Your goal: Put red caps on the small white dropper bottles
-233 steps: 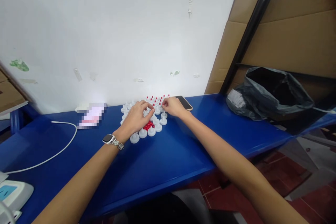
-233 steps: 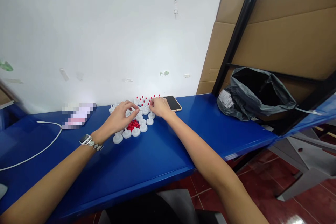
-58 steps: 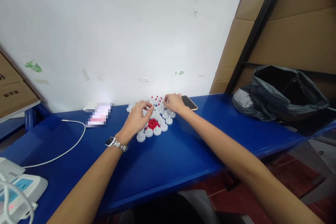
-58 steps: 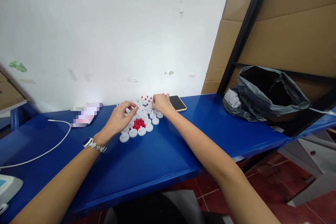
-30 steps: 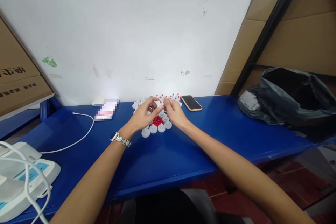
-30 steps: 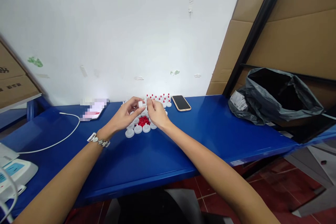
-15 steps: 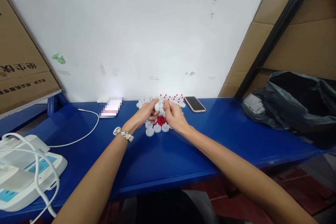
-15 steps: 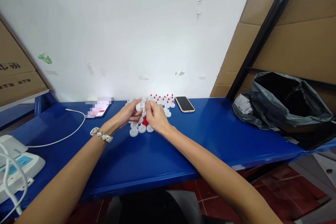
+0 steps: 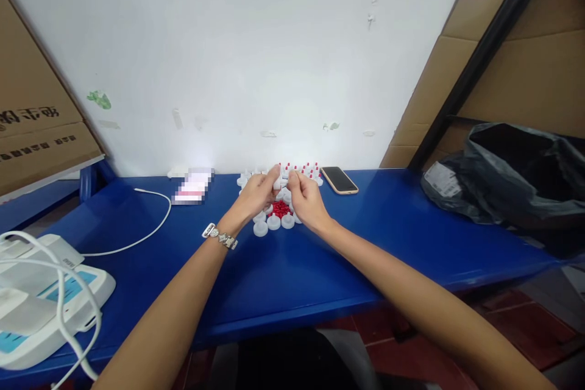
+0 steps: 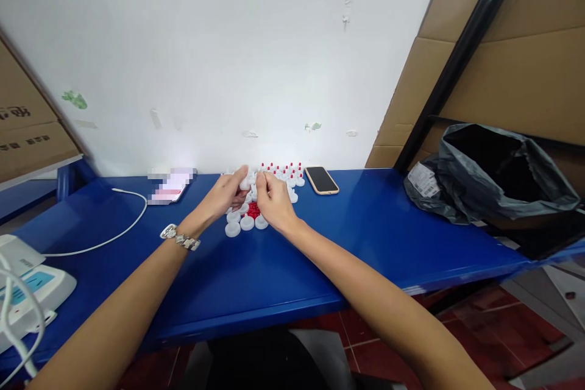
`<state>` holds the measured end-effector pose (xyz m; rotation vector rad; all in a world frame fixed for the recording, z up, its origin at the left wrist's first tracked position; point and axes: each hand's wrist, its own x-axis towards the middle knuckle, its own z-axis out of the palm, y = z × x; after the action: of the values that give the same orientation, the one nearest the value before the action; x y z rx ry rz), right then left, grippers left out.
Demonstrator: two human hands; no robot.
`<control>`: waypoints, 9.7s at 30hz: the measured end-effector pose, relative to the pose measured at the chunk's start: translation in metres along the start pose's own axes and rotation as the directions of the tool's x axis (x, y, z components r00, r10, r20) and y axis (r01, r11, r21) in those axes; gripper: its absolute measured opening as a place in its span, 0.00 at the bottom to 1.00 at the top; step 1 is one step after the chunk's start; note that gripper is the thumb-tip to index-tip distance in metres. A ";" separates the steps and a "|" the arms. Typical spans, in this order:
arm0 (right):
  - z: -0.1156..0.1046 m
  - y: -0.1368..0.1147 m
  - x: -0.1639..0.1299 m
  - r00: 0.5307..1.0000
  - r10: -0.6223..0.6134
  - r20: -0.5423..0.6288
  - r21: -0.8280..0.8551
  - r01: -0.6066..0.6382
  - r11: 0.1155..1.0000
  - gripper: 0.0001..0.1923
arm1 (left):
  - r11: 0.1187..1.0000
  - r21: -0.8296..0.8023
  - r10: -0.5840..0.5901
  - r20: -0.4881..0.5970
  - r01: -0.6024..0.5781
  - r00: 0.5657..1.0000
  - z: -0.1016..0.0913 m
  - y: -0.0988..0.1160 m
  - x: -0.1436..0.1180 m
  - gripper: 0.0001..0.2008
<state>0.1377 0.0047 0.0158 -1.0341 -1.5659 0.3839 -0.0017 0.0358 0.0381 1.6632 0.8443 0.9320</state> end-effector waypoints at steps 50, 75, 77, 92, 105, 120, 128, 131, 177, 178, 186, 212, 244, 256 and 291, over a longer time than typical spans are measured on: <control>-0.071 0.056 0.065 0.993 0.108 0.056 -0.213 -0.094 0.973 0.10 | 0.853 0.491 0.264 -0.110 -0.179 0.958 0.012 0.004 0.034 0.20; -0.035 0.074 0.084 0.935 0.190 0.300 -0.766 0.118 0.632 0.18 | 0.609 0.762 0.383 -0.040 -0.220 0.923 -0.002 -0.024 0.020 0.15; -0.027 0.071 0.086 0.921 0.209 0.328 -0.796 0.150 0.587 0.18 | 0.596 0.772 0.391 -0.038 -0.222 0.920 -0.004 -0.025 0.020 0.15; -0.012 0.028 0.037 0.983 0.153 0.098 -0.044 -0.150 0.988 0.17 | 0.644 0.660 0.494 0.027 -0.386 0.869 -0.002 -0.019 0.002 0.17; -0.004 0.017 0.017 0.984 0.179 0.003 0.087 -0.178 0.980 0.24 | 0.697 0.532 0.525 0.079 -0.481 0.848 0.002 -0.008 -0.007 0.16; 0.003 0.001 0.007 0.994 0.108 -0.032 -0.058 -0.110 0.992 0.26 | 0.976 0.185 0.136 -0.085 -0.118 0.987 0.002 -0.004 0.000 0.26; 0.000 -0.002 0.007 0.995 0.094 -0.040 -0.048 -0.096 0.994 0.26 | 0.893 0.251 0.401 -0.066 -0.374 0.914 0.005 -0.003 -0.002 0.17; 0.000 -0.010 0.006 0.999 0.032 -0.044 -0.120 -0.037 0.992 0.25 | 0.964 0.076 0.264 -0.162 -0.255 0.951 0.010 -0.003 0.003 0.24; -0.051 0.036 0.062 0.988 0.089 0.125 0.073 -0.098 0.992 0.10 | 0.855 0.480 0.289 -0.128 -0.196 0.949 -0.005 -0.001 0.008 0.20; -0.053 0.042 0.069 0.987 0.092 0.132 -0.031 -0.088 0.996 0.08 | 0.838 0.512 0.295 -0.136 -0.188 0.946 -0.005 0.000 0.011 0.19; -0.032 0.071 0.089 0.925 0.199 0.323 -0.633 0.055 0.772 0.07 | 0.720 0.680 0.340 -0.170 -0.140 0.925 -0.010 -0.027 0.019 0.15; -0.022 0.079 0.110 0.921 0.326 0.212 -0.785 -0.039 0.618 0.08 | 0.611 0.755 0.395 -0.030 -0.239 0.918 -0.006 -0.031 0.011 0.13; -0.002 0.015 0.010 0.989 0.132 0.067 0.207 -0.143 0.968 0.27 | 0.886 0.337 0.347 -0.028 -0.318 0.937 0.004 -0.009 -0.006 0.18; 0.001 0.014 0.005 0.990 0.132 0.055 0.146 -0.139 0.979 0.26 | 0.858 0.350 0.392 0.028 -0.377 0.919 0.000 -0.010 -0.010 0.18; -0.049 0.055 0.072 0.988 0.114 0.101 -0.261 -0.084 0.962 0.04 | 0.758 0.627 0.256 -0.033 -0.179 0.966 -0.021 -0.023 -0.001 0.19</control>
<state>0.2079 0.0771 0.0349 -1.3135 -1.7023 0.3195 -0.0232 0.0492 0.0200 2.3397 1.1388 0.9751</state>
